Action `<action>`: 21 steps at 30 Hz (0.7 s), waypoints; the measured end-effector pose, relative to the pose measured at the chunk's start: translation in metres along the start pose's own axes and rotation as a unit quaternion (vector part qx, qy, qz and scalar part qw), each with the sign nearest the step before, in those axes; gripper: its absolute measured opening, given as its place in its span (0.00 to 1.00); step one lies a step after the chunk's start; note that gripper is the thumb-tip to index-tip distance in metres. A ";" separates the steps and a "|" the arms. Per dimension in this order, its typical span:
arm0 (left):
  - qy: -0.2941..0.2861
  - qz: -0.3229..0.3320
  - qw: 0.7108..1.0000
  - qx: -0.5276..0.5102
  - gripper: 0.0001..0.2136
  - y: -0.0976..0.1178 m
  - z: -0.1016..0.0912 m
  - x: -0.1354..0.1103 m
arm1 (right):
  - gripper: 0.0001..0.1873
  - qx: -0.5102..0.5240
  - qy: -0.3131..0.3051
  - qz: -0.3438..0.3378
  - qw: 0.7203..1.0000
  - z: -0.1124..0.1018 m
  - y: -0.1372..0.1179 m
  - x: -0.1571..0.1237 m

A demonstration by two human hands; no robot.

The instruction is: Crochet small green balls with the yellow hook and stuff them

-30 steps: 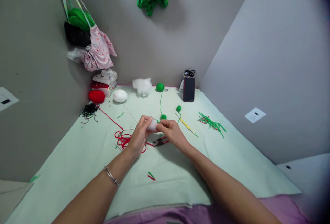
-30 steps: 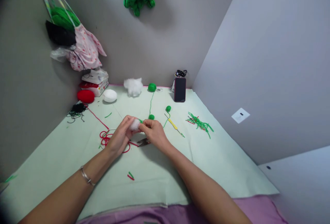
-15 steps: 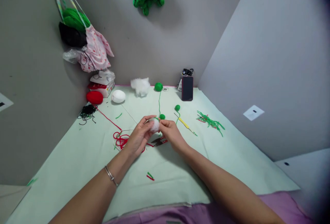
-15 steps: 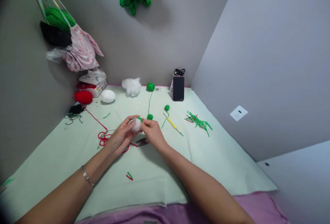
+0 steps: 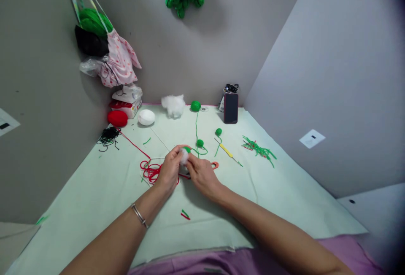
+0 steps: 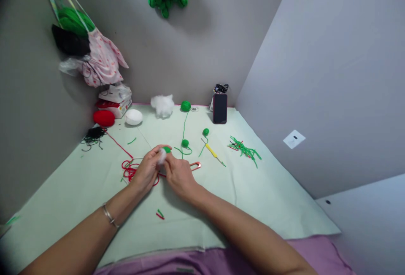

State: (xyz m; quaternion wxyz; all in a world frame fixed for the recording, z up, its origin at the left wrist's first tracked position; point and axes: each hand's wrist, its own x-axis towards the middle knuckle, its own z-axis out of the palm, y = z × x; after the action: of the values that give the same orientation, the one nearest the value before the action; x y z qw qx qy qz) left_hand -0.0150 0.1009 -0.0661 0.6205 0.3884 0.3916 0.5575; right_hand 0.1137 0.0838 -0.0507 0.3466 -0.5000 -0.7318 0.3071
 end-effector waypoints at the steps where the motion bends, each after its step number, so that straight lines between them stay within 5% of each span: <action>1: -0.001 0.000 1.000 0.010 0.15 -0.001 -0.001 0.000 | 0.08 0.000 -0.002 0.001 1.000 0.001 -0.001 0.000; 12: 0.046 0.112 0.992 0.041 0.09 0.015 0.004 0.003 | 0.23 0.130 -0.026 0.028 0.991 -0.018 0.000 0.018; 21: -0.010 0.085 0.996 0.040 0.10 0.017 0.003 -0.005 | 0.21 0.101 -0.005 0.047 0.994 -0.024 0.001 0.018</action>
State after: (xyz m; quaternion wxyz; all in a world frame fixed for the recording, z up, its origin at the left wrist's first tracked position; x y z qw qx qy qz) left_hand -0.0193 0.0971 -0.0491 0.5589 0.4505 0.3726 0.5881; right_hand 0.1293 0.1034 -0.0337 0.3774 -0.4946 -0.6742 0.3980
